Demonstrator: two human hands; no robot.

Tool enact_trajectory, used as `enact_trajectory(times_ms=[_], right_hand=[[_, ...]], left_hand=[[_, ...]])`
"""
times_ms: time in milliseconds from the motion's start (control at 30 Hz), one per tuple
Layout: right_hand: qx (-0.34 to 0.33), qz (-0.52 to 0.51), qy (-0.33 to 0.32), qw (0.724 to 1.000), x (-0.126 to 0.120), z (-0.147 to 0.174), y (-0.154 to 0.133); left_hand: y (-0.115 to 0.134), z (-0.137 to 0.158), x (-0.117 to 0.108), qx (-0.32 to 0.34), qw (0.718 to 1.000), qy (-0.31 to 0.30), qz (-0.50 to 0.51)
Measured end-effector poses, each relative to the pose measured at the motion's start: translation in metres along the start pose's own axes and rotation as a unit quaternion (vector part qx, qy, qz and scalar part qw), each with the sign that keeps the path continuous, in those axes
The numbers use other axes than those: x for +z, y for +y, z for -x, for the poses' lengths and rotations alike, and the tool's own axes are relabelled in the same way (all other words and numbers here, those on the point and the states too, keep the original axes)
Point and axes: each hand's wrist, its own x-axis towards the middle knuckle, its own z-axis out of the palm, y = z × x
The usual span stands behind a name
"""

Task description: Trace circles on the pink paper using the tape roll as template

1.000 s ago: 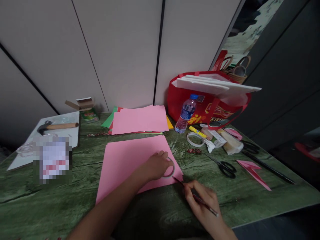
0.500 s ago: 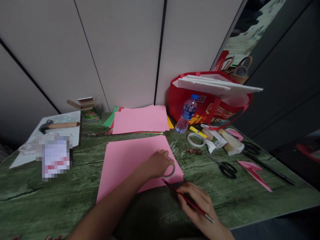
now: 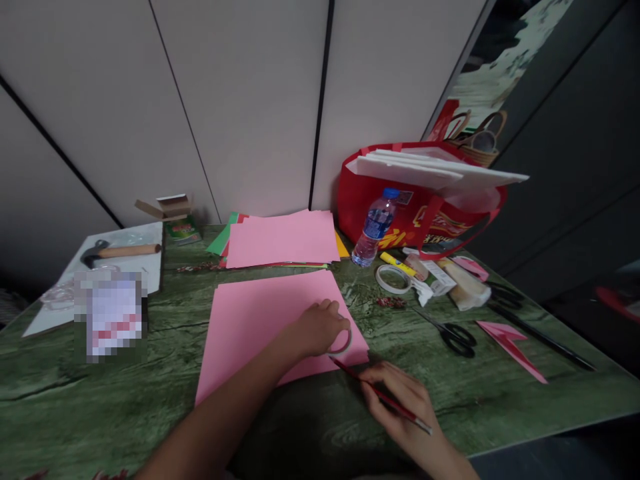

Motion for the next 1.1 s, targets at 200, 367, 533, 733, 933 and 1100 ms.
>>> enact_trajectory(times_ms=[200,367,533,733,933,1100], right_hand=[[0.016,0.016,0.018,1.0,-0.013,-0.003,0.01],[0.024,0.05,0.03,0.998,-0.021,-0.002,0.016],[-0.006,0.036,0.0,0.999,-0.021,-0.003,0.002],[-0.108,0.045,-0.087,0.989,-0.014,-0.016,-0.024],[-0.168,0.144,-0.135,0.966,-0.001,-0.026,-0.025],[-0.177,0.201,-0.168,0.949,0.01,-0.028,-0.02]], left_hand=[[0.0,-0.001,0.0,-0.004,1.0,0.0,0.001],[0.0,0.0,0.0,-0.003,1.0,-0.001,0.004],[-0.001,-0.002,-0.002,-0.001,1.0,-0.01,0.0],[-0.002,-0.008,-0.009,0.005,0.999,-0.036,-0.001],[-0.006,-0.014,-0.011,0.011,0.998,-0.053,0.008],[-0.005,-0.013,-0.013,0.015,0.998,-0.06,0.013]])
